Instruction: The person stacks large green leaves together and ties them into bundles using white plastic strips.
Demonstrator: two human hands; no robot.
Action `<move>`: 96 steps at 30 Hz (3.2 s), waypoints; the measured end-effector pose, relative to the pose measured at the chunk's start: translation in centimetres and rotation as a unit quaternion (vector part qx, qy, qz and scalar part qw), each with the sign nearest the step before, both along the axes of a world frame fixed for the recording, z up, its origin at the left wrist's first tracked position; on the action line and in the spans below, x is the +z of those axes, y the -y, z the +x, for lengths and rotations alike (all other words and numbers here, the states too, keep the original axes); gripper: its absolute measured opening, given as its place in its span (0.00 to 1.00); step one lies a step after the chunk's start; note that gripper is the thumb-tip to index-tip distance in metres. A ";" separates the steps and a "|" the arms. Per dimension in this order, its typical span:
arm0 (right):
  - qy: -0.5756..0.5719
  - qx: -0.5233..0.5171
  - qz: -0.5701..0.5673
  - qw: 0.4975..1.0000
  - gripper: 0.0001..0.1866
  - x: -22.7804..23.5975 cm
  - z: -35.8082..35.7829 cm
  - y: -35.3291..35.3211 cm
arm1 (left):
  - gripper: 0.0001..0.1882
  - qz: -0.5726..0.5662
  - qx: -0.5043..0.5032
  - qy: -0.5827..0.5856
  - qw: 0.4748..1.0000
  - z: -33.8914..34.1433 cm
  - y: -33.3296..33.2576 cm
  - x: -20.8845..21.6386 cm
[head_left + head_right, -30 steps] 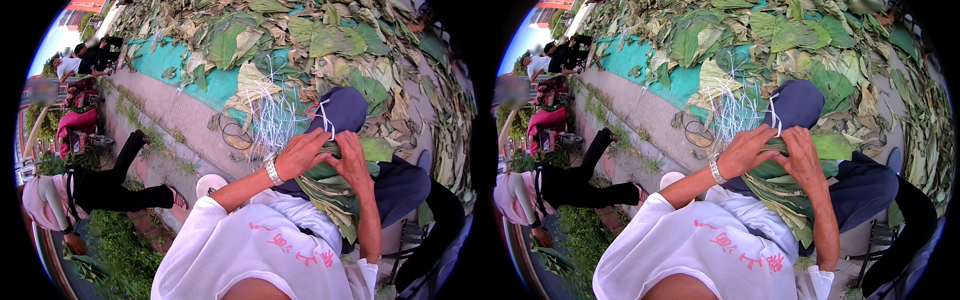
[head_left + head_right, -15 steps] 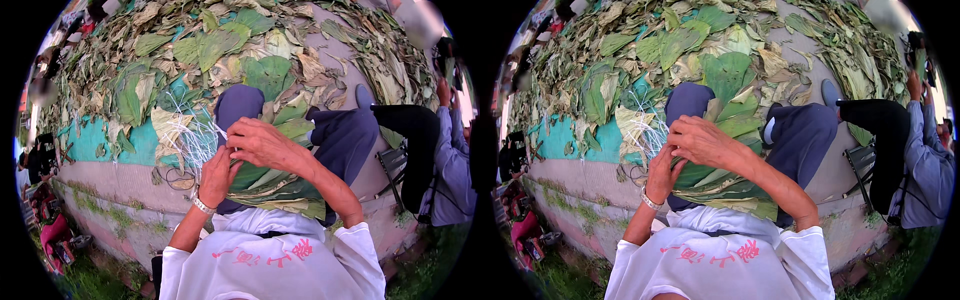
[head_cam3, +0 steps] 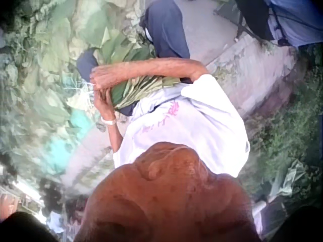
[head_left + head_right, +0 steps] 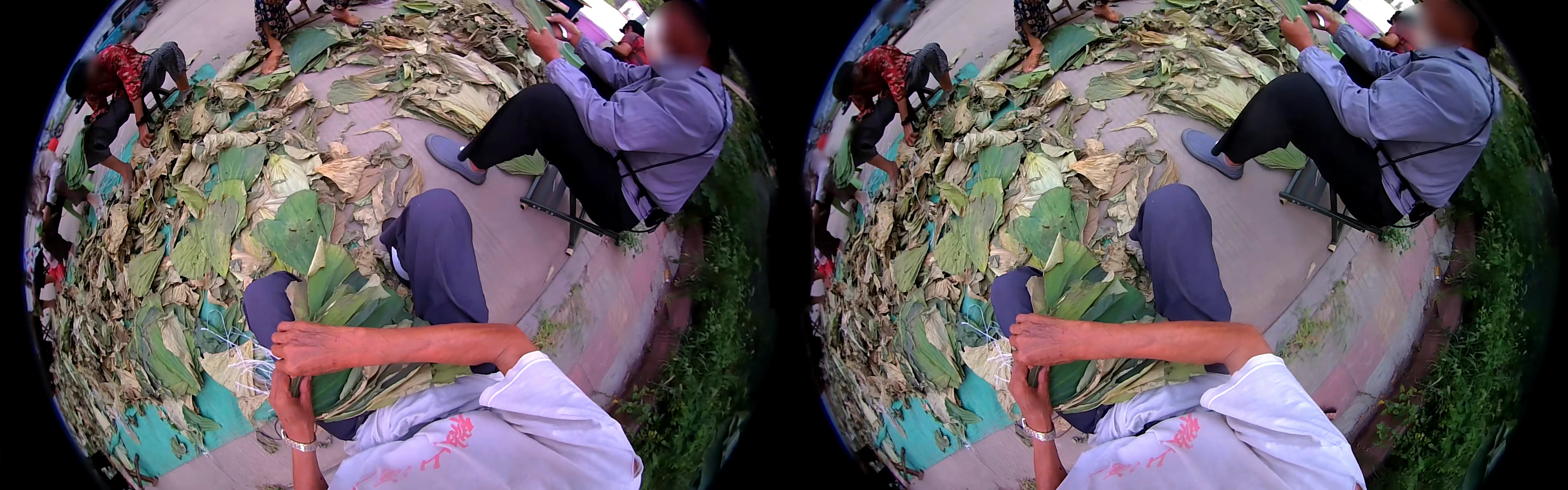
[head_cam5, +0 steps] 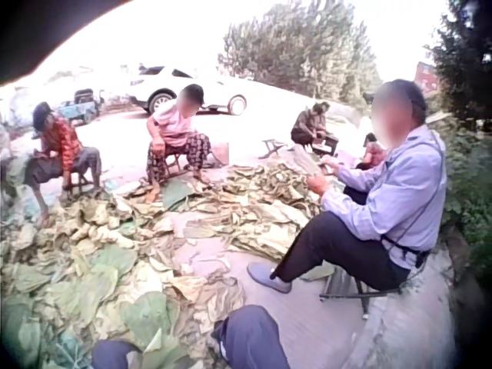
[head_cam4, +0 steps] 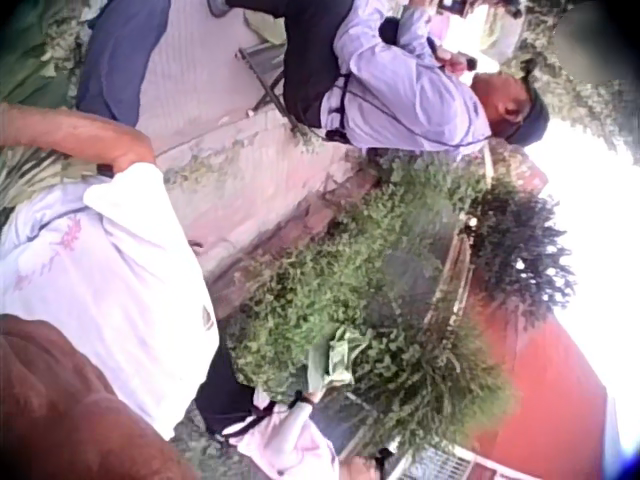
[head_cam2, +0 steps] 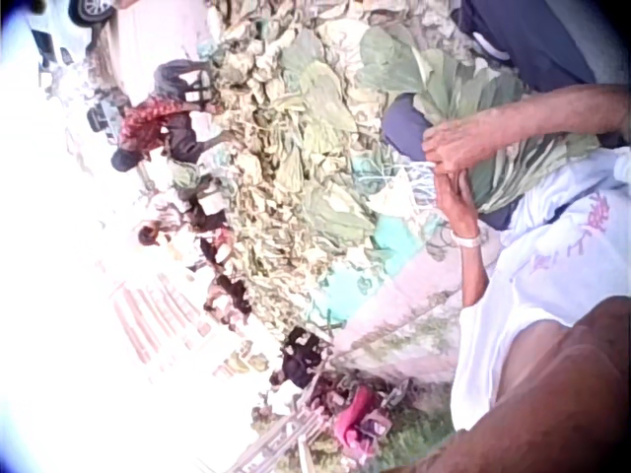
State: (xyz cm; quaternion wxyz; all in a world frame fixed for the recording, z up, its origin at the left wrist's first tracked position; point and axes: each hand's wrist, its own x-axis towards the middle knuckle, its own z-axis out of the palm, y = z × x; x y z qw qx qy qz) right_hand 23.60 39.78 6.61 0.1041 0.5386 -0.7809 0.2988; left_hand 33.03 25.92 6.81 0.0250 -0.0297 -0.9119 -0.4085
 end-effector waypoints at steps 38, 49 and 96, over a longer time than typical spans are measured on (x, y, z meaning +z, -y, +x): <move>-0.025 -0.197 0.053 0.979 0.09 -0.6 3.6 -4.0 | 0.09 0.090 -0.111 0.008 0.990 -2.4 -1.8 -2.7; 0.090 -0.137 -0.026 0.986 0.07 1.6 2.3 -4.7 | 0.16 0.038 -0.096 0.008 0.995 -2.9 -0.7 -1.1; 0.131 -0.582 -0.255 0.761 0.06 9.2 -4.1 -40.3 | 0.26 0.217 0.119 0.038 0.968 1.0 2.0 -2.8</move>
